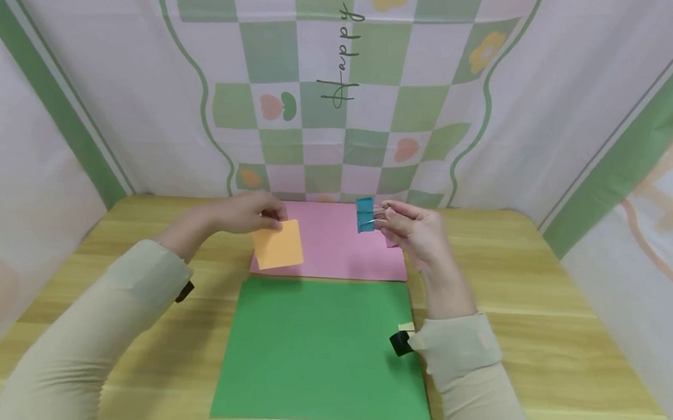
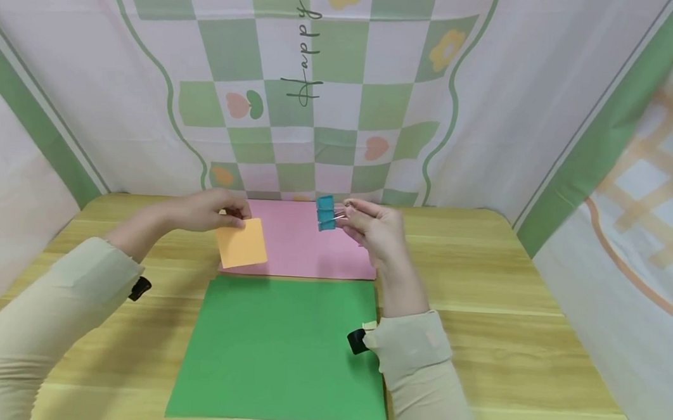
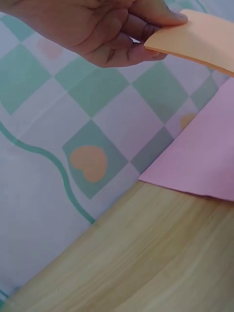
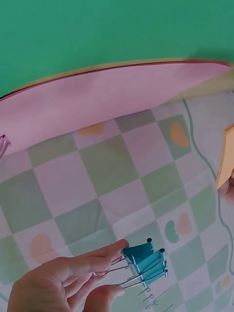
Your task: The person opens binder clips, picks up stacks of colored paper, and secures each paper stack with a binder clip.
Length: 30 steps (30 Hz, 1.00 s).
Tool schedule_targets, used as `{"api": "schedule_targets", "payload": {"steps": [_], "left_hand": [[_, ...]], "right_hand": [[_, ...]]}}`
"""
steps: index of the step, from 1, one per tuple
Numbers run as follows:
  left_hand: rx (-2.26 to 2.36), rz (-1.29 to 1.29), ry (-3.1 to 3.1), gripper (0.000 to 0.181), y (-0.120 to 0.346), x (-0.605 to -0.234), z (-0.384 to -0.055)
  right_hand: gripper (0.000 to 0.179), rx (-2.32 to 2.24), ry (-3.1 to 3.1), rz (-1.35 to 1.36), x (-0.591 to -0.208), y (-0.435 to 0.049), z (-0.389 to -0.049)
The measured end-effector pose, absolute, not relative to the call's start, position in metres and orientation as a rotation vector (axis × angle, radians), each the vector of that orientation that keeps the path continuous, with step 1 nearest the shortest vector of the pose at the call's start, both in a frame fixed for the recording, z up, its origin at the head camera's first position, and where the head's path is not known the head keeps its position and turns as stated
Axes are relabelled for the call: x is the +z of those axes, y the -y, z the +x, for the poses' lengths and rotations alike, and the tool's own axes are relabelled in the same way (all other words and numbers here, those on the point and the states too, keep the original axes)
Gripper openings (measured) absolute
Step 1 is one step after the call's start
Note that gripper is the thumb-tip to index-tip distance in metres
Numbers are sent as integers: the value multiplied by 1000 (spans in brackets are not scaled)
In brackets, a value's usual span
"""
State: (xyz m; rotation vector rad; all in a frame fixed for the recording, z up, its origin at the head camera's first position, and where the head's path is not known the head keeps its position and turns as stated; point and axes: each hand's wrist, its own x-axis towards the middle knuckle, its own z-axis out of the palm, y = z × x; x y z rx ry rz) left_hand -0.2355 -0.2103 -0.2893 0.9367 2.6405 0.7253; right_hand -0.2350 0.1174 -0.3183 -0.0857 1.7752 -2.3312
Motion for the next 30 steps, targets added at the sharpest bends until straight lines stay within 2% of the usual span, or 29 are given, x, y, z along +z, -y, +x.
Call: {"api": "schedule_targets", "payload": {"steps": [11, 17, 26, 30], "left_hand": [[760, 971, -2630, 10, 192, -280, -238], [776, 996, -2619, 10, 184, -277, -239], [799, 976, -2617, 9, 176, -273, -239], [823, 986, -2600, 10, 173, -273, -239]], "right_hand": [[23, -2307, -1769, -55, -329, -103, -232], [18, -2258, -1782, -23, -335, -95, -230], [35, -2212, -1837, -30, -337, -83, -225], [37, -2198, -1860, -16, -339, -78, -225]]}}
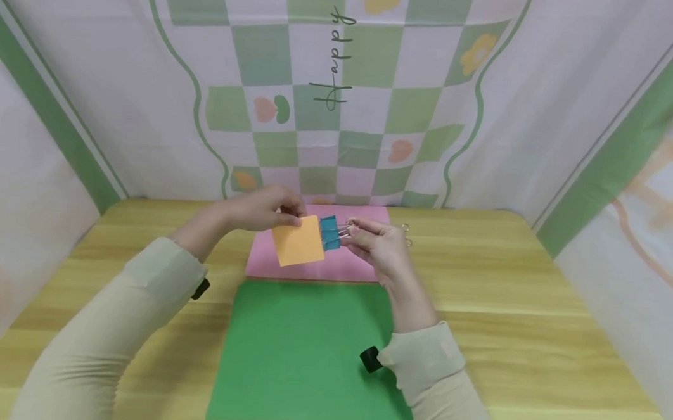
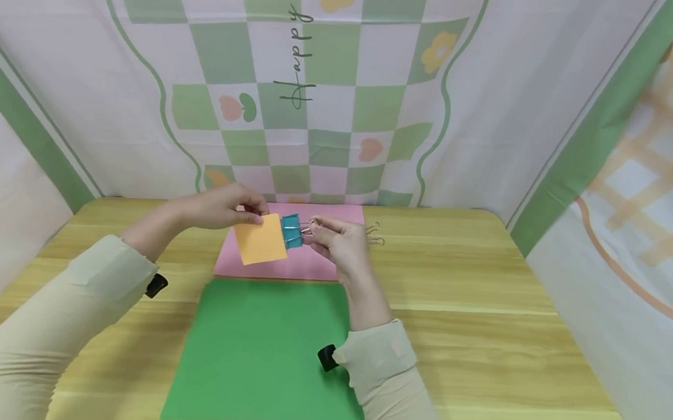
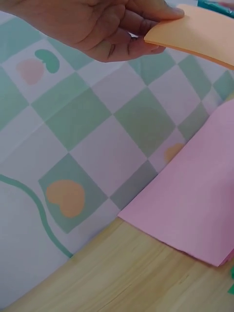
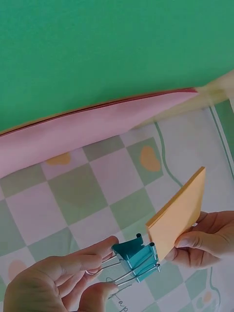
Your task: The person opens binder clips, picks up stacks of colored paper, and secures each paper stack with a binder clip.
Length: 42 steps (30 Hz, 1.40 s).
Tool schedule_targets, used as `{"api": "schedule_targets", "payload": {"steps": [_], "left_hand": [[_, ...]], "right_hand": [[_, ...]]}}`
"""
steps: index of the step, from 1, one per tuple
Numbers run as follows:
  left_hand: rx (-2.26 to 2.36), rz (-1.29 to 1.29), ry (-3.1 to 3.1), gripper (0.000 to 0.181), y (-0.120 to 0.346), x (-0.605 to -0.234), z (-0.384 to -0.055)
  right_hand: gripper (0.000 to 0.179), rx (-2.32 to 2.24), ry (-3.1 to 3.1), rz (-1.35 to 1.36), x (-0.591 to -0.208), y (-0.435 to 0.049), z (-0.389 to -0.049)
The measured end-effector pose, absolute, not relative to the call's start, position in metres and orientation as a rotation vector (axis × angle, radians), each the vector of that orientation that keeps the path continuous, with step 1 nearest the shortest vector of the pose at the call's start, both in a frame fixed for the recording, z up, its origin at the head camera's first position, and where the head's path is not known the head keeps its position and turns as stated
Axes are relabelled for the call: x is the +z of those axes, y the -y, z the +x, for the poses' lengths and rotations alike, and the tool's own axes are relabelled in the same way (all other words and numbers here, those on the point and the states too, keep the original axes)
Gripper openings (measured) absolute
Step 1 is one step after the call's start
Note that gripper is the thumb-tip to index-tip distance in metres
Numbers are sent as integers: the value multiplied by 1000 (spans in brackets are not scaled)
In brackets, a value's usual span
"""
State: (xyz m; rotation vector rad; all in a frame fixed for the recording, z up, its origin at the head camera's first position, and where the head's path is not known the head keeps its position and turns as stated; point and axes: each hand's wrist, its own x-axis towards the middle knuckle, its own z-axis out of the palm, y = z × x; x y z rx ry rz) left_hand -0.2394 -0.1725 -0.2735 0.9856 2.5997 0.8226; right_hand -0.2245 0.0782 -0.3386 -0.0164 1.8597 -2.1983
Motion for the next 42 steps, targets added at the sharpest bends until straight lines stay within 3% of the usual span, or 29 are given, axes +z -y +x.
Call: {"api": "schedule_targets", "payload": {"steps": [42], "left_hand": [[878, 948, -2660, 9, 167, -283, -244]], "right_hand": [[44, -2082, -1847, -141, -347, -68, -226]]}}
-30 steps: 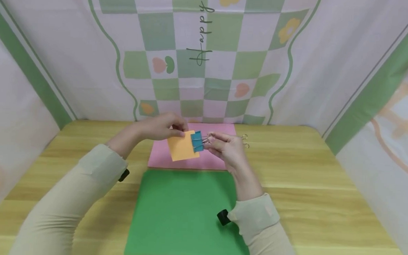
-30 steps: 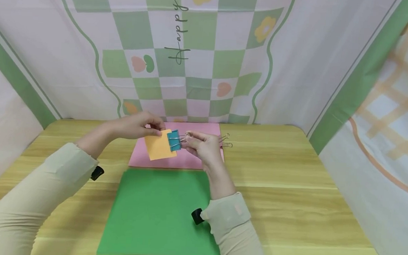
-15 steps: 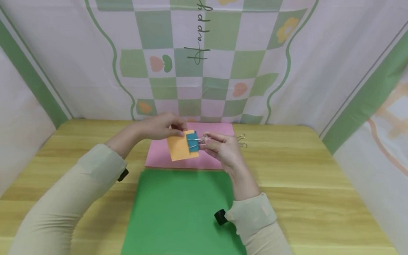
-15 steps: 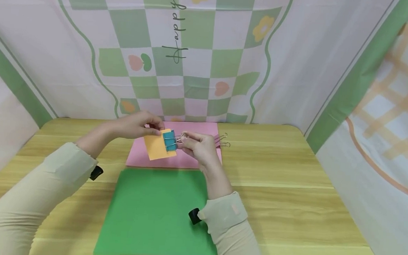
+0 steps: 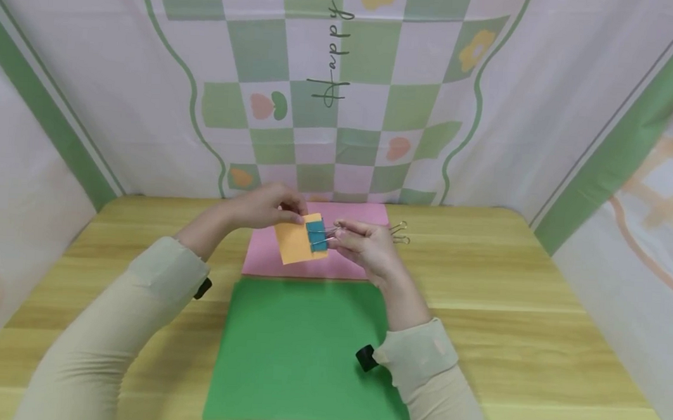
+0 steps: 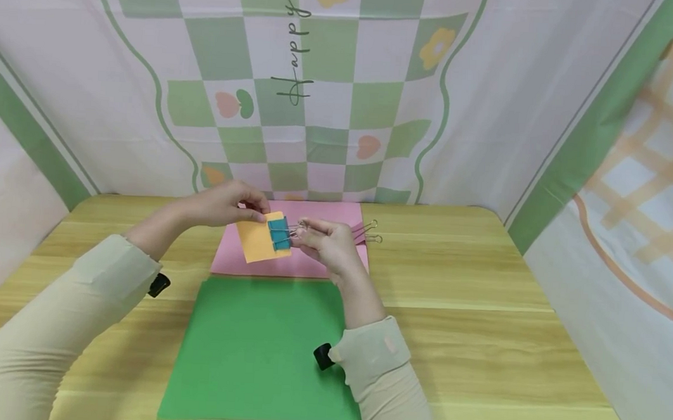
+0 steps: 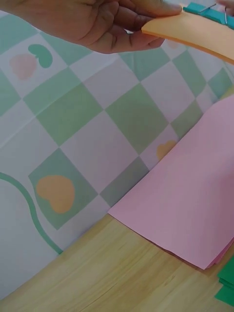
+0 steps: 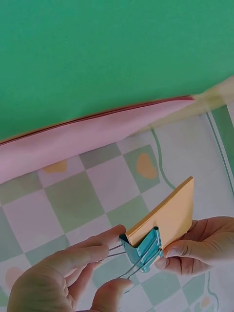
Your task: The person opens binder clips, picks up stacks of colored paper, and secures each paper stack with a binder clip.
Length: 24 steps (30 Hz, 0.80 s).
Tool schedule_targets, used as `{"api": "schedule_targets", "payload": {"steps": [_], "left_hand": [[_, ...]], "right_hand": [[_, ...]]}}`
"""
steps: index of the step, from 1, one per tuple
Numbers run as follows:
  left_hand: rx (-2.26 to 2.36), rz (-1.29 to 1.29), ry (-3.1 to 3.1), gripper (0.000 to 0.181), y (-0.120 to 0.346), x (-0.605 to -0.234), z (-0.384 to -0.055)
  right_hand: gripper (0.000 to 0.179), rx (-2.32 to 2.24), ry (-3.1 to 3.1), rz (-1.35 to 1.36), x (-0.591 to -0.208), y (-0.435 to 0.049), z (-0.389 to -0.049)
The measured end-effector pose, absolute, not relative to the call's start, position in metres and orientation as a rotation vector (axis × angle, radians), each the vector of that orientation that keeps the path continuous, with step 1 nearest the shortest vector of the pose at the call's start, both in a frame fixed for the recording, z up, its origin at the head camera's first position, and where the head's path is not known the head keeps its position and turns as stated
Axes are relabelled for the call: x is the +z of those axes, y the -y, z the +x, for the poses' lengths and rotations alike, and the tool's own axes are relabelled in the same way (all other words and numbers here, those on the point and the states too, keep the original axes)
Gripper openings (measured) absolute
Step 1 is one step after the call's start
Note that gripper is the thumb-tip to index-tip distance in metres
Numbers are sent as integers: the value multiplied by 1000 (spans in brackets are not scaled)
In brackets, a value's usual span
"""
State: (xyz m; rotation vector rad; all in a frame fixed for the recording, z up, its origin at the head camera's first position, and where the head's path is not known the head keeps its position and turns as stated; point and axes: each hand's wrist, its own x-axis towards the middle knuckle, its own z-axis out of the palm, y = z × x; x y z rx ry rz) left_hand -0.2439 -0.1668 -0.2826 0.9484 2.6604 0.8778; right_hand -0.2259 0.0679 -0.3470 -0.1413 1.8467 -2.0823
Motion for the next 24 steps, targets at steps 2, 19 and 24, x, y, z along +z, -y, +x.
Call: {"api": "schedule_targets", "payload": {"steps": [2, 19, 24], "left_hand": [[878, 956, -2658, 9, 167, -282, -244], [887, 981, -2597, 11, 174, -278, -244], [892, 973, -2576, 10, 180, -280, -242]], "right_hand": [[46, -2071, -1840, -166, -346, -69, -225], [52, -1957, -1696, -295, -349, -76, -227], [51, -1940, -1710, -341, -350, -78, -227]]}}
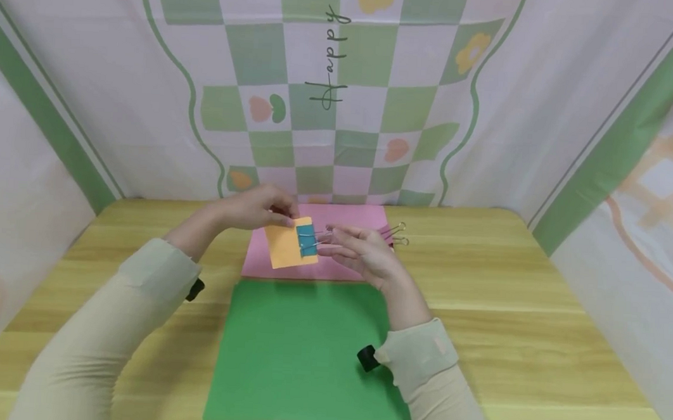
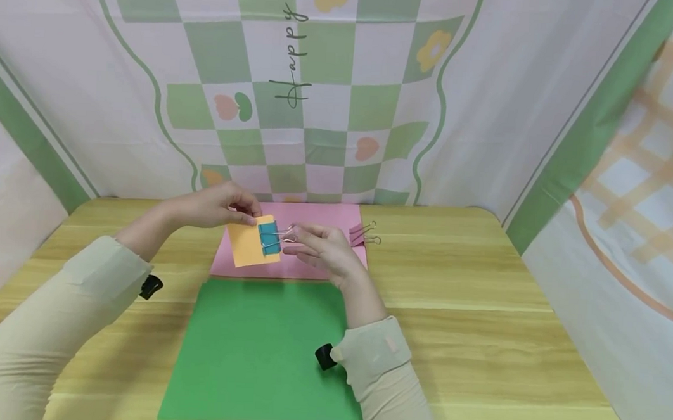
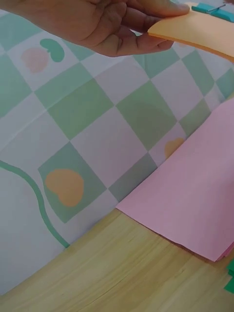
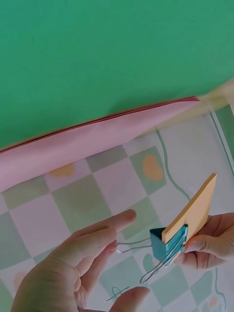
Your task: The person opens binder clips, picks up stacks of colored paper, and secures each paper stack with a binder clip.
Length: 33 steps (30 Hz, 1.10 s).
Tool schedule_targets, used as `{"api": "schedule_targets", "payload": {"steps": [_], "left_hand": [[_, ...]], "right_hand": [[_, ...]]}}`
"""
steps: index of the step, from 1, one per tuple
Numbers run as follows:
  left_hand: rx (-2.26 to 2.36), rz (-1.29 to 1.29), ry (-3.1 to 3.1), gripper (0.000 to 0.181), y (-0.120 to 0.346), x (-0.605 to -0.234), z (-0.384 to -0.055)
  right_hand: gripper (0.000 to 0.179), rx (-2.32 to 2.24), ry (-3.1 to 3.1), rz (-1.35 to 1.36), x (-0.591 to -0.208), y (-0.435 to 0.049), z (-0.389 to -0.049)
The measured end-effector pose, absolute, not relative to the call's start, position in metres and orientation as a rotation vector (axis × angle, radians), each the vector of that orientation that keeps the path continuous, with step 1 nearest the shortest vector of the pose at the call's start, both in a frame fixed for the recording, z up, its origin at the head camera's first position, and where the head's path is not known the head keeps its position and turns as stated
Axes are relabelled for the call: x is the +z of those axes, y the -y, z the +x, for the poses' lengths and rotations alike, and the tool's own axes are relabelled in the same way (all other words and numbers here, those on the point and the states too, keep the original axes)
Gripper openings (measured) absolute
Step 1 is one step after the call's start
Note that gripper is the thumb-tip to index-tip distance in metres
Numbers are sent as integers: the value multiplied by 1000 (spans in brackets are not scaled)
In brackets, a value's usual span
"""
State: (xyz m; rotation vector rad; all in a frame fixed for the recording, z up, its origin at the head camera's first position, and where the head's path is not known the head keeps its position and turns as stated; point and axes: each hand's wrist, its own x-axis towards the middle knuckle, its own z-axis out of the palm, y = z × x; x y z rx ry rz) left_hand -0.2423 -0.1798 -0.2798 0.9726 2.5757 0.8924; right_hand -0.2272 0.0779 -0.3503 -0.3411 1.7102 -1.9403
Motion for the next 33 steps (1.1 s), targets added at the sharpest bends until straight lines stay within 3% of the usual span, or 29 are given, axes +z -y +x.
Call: {"api": "schedule_targets", "payload": {"steps": [16, 27, 33], "left_hand": [[893, 871, -2644, 10, 250, -288, -233], [930, 518, -2620, 16, 309, -305, -215], [796, 482, -2617, 20, 330, -320, -212]], "right_hand": [[53, -1956, -1856, -369, -337, -97, -228], [54, -1873, -2149, -421, -313, -127, -220], [54, -1703, -2406, -408, -309, -158, -208]]}}
